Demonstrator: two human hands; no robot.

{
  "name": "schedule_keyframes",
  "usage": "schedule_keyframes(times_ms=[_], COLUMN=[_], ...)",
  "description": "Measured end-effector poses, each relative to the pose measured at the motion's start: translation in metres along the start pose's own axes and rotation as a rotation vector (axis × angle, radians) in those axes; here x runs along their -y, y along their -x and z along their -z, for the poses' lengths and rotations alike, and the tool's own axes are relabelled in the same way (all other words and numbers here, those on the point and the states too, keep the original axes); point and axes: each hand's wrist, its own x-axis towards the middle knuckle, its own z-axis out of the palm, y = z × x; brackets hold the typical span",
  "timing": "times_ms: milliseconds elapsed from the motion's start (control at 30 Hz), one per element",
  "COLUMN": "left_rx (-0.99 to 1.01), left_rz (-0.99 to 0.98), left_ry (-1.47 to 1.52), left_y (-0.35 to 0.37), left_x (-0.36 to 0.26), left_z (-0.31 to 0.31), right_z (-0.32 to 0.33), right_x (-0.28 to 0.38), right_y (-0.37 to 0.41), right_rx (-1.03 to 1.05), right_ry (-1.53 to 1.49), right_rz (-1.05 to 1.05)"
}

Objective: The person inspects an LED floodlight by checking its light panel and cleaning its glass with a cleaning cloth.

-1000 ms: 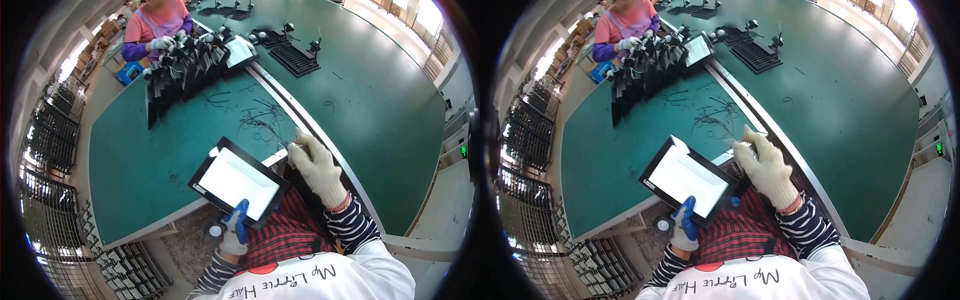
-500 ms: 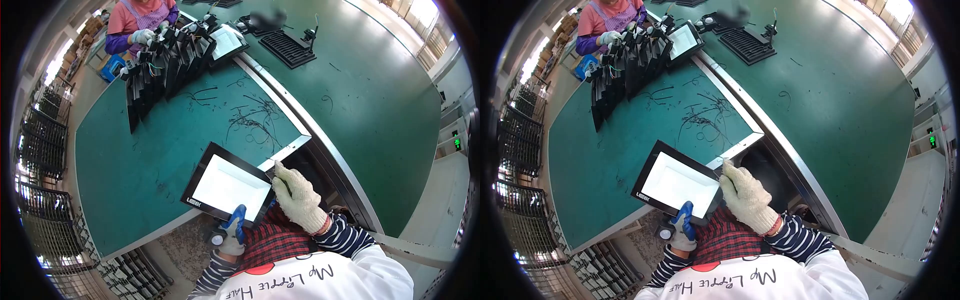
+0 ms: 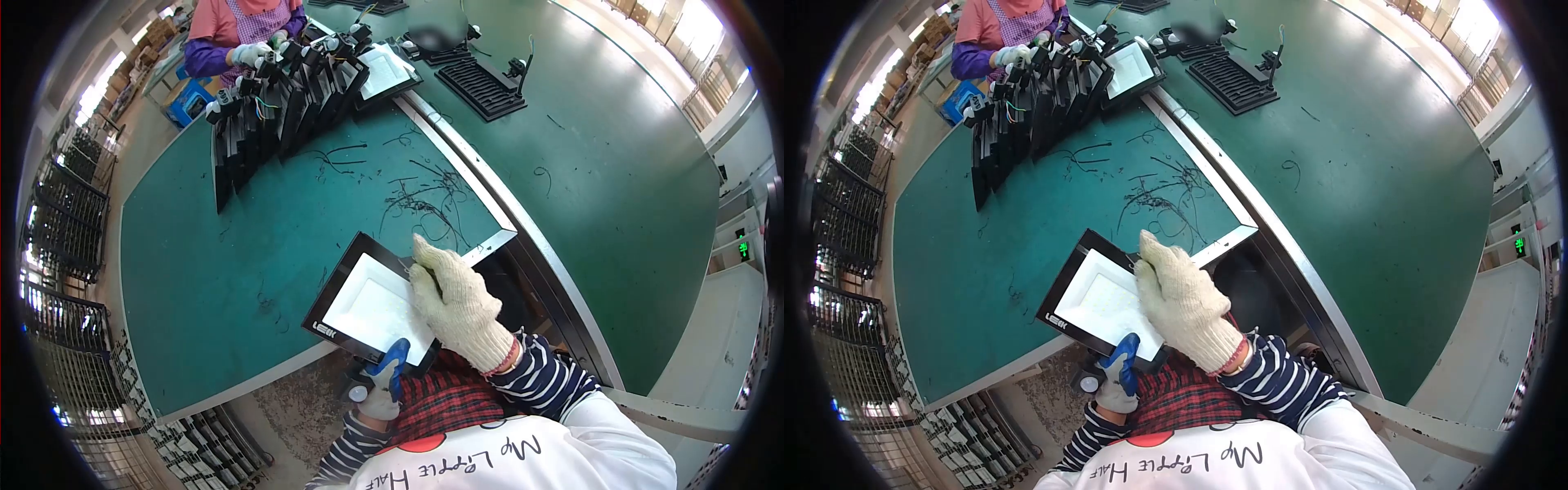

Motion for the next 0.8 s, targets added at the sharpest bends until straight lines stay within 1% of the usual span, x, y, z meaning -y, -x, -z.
schedule_keyframes(times_ms=[33,67,133,167,200,233,267,300,333,367,400,433,467,500,600,633,733,767,800], left_rx=[0.011,-0.031,-0.05,-0.026,0.014,0.049,0.096,0.014,-0.068,-0.149,-0.172,-0.217,-0.15,-0.126,-0.086,-0.079,-0.031,-0.03,-0.028], left_rz=[-0.017,0.02,0.066,0.075,0.012,-0.055,-0.194,-0.194,-0.196,-0.2,-0.113,-0.036,0.007,0.032,0.056,0.057,0.056,0.068,0.078], left_ry=[-0.026,-0.053,-0.023,0.031,-0.05,-0.129,-0.342,-0.308,-0.272,-0.236,0.008,0.257,0.252,0.302,0.358,0.366,0.347,0.349,0.351], left_y=[-0.002,-0.002,-0.002,-0.002,-0.002,-0.002,-0.003,-0.005,-0.008,-0.011,-0.002,0.007,0.013,0.02,0.031,0.032,0.037,0.039,0.04], left_x=[-0.002,-0.003,-0.006,-0.007,-0.006,-0.005,-0.001,0.003,0.003,0.003,-0.029,-0.059,-0.073,-0.082,-0.095,-0.098,-0.111,-0.11,-0.109], left_z=[-0.001,-0.003,-0.005,-0.002,0.003,0.008,0.018,0.029,0.036,0.044,0.018,-0.006,-0.007,-0.007,-0.004,-0.006,-0.016,-0.014,-0.011], right_z=[-0.001,-0.003,-0.006,-0.007,-0.006,-0.008,-0.013,-0.016,-0.007,0.014,0.033,0.042,0.05,0.059,0.068,0.064,0.07,0.074,0.075], right_x=[0.002,0.005,0.014,0.022,0.027,0.025,0.017,0.01,0.002,0.005,0.009,0.005,0.006,0.007,0.006,0.004,0.011,0.013,0.012], right_y=[-0.003,-0.007,-0.016,-0.021,-0.027,-0.034,-0.043,-0.055,-0.068,-0.074,-0.078,-0.082,-0.082,-0.083,-0.078,-0.076,-0.069,-0.066,-0.065], right_rx=[0.006,0.012,0.01,0.001,-0.009,-0.014,-0.019,-0.023,0.158,0.251,0.354,0.35,0.393,0.43,0.576,0.536,0.605,0.62,0.631], right_ry=[-0.004,-0.009,-0.018,-0.022,-0.025,-0.049,-0.073,-0.095,-0.251,-0.333,-0.411,-0.525,-0.551,-0.576,-0.559,-0.52,-0.478,-0.507,-0.48], right_rz=[0.008,0.014,0.034,0.047,0.06,0.144,0.23,0.317,0.315,0.247,0.174,0.16,0.051,-0.06,0.046,0.122,0.134,0.097,0.114])
